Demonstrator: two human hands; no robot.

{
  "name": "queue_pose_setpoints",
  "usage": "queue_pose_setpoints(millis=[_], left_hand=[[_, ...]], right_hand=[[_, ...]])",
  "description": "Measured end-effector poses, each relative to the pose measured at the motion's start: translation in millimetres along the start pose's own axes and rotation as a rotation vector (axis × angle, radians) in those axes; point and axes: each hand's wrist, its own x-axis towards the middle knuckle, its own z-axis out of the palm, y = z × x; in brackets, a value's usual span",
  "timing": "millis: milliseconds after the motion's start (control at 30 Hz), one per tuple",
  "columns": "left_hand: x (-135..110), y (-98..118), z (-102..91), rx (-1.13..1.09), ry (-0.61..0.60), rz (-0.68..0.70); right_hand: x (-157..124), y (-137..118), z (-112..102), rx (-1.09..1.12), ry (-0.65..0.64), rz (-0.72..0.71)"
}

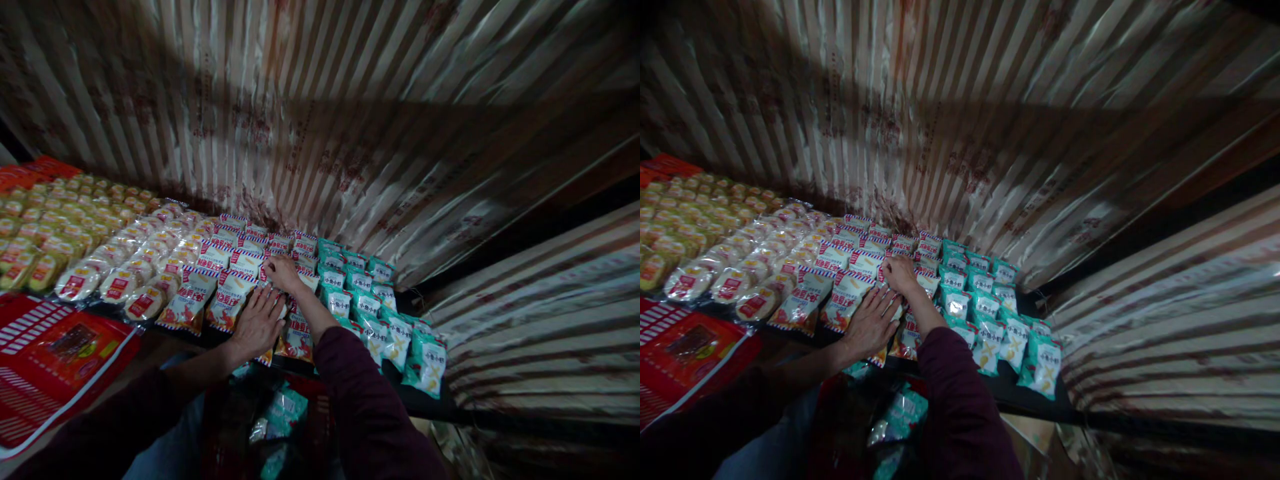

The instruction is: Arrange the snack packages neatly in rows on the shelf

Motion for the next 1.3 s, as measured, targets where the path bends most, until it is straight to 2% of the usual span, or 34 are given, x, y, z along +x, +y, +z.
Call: queue_pose_setpoints(millis=[233,367,467,567,767,867,933,1067,1300], left_hand=[[0,-1,2.5,0.002,0.017,0.003],[-1,-2,3.4,-0.011,0.035,0.001],[-3,-2,2.2,-0.038,0.062,-0.006],[-4,-3,-1.6,-0.062,0.097,-0.013],[-14,-3,-10.6,-0.088,0.163,-0.064],[-27,0,-10.1,-0.086,0.189,-0.105],[-34,3,-7.5,-0.085,0.188,-0.102],[-40,7,-1.5,-0.093,0.171,-0.066],[-45,11,2.7,-0.096,0.191,-0.043]], right_hand=[[-8,-5,10,-0.009,0.117,0.004],[-10,-2,5,0.027,0.180,-0.009],[-22,4,-1,0.055,0.256,-0.004],[-48,8,-4,0.068,0.333,0.029],[-130,-4,9,0.070,0.562,0.089],[-160,-18,20,0.044,0.580,0.104],[-170,-26,28,0.031,0.566,0.119],[-169,-33,38,0.025,0.516,0.118],[-171,-44,39,0.021,0.511,0.118]])
